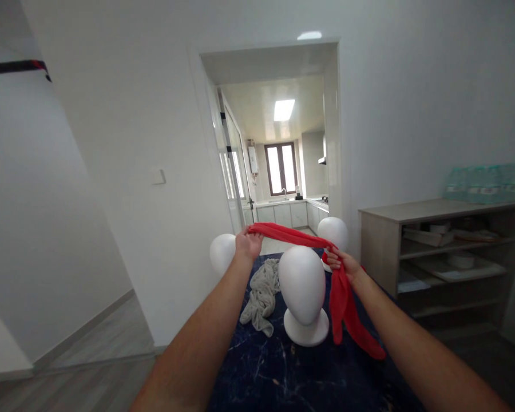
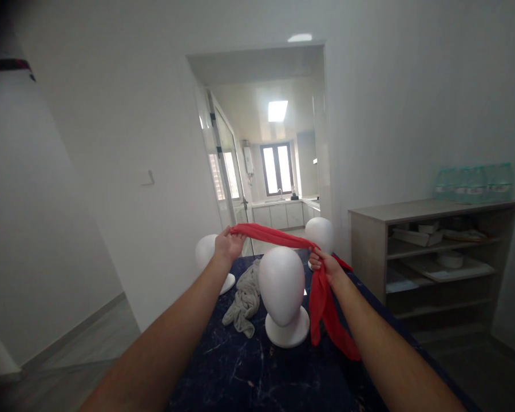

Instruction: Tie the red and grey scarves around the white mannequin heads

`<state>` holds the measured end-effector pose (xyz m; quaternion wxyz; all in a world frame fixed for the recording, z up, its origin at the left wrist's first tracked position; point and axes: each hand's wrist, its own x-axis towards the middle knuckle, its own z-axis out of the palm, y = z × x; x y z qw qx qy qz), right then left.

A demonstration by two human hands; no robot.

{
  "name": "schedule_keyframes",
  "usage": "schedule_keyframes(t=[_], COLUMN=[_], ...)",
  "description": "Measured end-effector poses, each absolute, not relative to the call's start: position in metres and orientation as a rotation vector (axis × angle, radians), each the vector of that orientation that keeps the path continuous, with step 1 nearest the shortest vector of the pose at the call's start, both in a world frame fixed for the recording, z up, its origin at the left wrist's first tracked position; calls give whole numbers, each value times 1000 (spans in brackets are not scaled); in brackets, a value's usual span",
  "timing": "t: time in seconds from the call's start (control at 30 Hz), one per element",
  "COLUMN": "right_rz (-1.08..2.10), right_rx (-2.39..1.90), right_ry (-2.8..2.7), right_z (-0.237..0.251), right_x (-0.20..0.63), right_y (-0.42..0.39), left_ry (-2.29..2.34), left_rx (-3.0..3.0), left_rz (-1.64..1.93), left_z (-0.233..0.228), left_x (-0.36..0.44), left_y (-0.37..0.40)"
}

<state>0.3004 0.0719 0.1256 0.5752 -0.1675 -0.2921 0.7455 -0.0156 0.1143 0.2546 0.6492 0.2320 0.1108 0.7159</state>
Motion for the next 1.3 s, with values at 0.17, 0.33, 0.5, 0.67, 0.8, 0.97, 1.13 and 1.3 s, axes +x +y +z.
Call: schedule_keyframes(t=[0.17, 0.33, 0.5, 0.67, 0.8, 0.97, 1.13, 1.3], right_rz=[1954, 2022, 1922, 1872, 1840, 1813, 1770, 1741], right_rx=[-725, -916, -978, -1006, -1018, -1028, -1053, -1080], right_ry=[-581, -492, -454, -465, -474, -477, -496, -578], right_z=[69, 23, 0, -5, -4, -2, 3, 9], right_x=[286, 272, 261, 258, 257, 253, 249, 243], right_y=[78, 54, 34, 27, 25, 22, 18, 13], left_ry=[381, 498, 578, 564, 549, 555, 627, 682], left_rx=[359, 207, 16, -10, 41, 231, 504, 781], left_rz=[1693, 1703, 1683, 1491, 1355, 1177, 1088, 1131], left_z=[183, 105, 41, 16, 11, 2, 4, 8], left_x=[-34, -56, -54, -24, 8, 39, 50, 48], left_y=[109, 67, 12, -36, -62, -71, -65, -61])
